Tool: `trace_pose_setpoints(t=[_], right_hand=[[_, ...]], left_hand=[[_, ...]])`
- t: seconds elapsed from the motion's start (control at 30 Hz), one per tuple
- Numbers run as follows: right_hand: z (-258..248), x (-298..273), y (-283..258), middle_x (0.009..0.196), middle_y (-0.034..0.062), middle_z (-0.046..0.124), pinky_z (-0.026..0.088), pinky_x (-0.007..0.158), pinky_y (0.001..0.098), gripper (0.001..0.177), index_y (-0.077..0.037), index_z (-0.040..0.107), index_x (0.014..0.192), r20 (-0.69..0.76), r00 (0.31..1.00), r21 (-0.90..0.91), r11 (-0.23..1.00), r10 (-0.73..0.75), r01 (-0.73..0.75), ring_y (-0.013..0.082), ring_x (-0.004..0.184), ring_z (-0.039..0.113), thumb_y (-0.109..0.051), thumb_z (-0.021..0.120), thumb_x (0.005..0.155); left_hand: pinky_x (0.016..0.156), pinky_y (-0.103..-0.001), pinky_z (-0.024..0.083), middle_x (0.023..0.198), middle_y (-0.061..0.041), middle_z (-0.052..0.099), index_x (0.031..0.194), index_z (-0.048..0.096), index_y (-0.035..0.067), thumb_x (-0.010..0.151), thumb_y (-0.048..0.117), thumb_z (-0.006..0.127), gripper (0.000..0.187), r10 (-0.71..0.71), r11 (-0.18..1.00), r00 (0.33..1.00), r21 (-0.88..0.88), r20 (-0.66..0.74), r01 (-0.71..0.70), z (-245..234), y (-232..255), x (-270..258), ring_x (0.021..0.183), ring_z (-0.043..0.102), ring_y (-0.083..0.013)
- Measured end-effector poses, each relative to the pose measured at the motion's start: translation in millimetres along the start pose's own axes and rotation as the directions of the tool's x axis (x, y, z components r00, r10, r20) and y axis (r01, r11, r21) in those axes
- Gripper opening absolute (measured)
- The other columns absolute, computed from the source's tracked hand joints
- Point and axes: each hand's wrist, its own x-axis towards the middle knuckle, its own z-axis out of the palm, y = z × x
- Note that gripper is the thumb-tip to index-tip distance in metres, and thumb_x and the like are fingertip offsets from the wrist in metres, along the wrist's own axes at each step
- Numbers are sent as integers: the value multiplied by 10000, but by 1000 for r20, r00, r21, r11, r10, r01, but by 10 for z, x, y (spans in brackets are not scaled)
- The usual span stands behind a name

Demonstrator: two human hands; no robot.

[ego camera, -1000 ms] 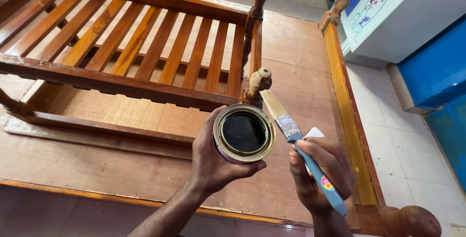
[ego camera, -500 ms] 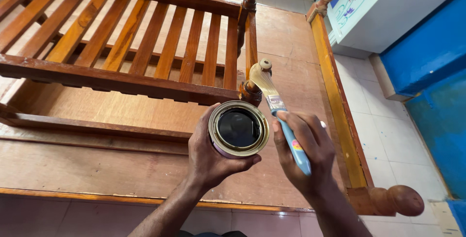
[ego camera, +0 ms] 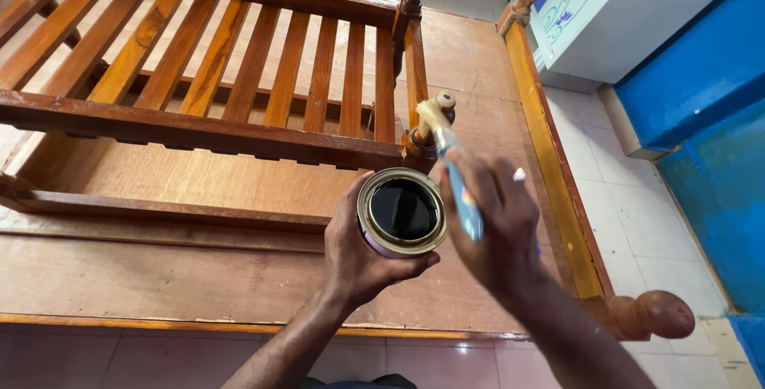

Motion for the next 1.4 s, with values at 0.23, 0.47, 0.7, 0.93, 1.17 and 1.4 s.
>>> trace_pose_setpoints(t=[0.23, 0.47, 0.7, 0.93, 1.17, 1.4], right_hand=[[19, 40, -135, 967, 131, 661, 553, 669, 363, 277, 22, 656, 1167, -42, 986, -87, 984, -159, 155, 236, 814, 683, -43, 819, 953], [25, 29, -380, 949, 142, 687, 538, 658, 374, 293, 13, 641, 1185, -26, 998, -171, 984, -52, 47, 273, 779, 684, -14, 816, 952], [145, 99, -489, 1008, 165, 714, 569, 712, 389, 273, 6, 628, 1187, -64, 998, -161, 986, 26, -36, 293, 857, 724, -16, 790, 969], [215, 98, -353, 941, 157, 730, 540, 634, 379, 264, 0, 668, 1133, -58, 992, -153, 981, 112, -120, 270, 766, 724, -45, 837, 935], [240, 20, -469, 928, 159, 712, 556, 671, 396, 207, 12, 687, 1122, -63, 998, -185, 983, -16, 4, 285, 784, 701, -53, 780, 949], [139, -360, -431, 830, 41, 697, 548, 600, 225, 177, -4, 681, 1093, 168, 760, 633, 523, 628, -572, 66, 702, 663, -142, 716, 987]], left_hand=[[1064, -416, 607, 1323, -180, 657, 1472, 393, -14, 609, 471, 976, 1149, -37, 997, 999, -65, 22, 39, -116, -76, -41, 1239, 700, -282], [1091, -421, 599, 1363, -180, 642, 1479, 398, -15, 614, 451, 995, 1150, 22, 993, 999, -120, 50, -16, -354, -181, -56, 1271, 692, -291], [1098, -433, 572, 1362, -193, 618, 1482, 370, -31, 595, 464, 999, 1194, -17, 991, 992, -130, 123, 33, -421, -265, 96, 1283, 668, -307], [1073, -443, 569, 1362, -199, 610, 1473, 375, -25, 572, 470, 999, 1202, 3, 996, 992, -84, 125, 7, -381, -336, 115, 1270, 660, -317], [1072, -448, 572, 1360, -188, 621, 1478, 384, -17, 577, 482, 989, 1193, -5, 997, 994, -72, 109, 13, -367, -419, 16, 1272, 664, -317], [1112, -461, 545, 1366, -184, 649, 1484, 393, -27, 572, 511, 990, 1215, 109, 994, 991, -32, 79, -107, -341, -648, -43, 1294, 656, -334]])
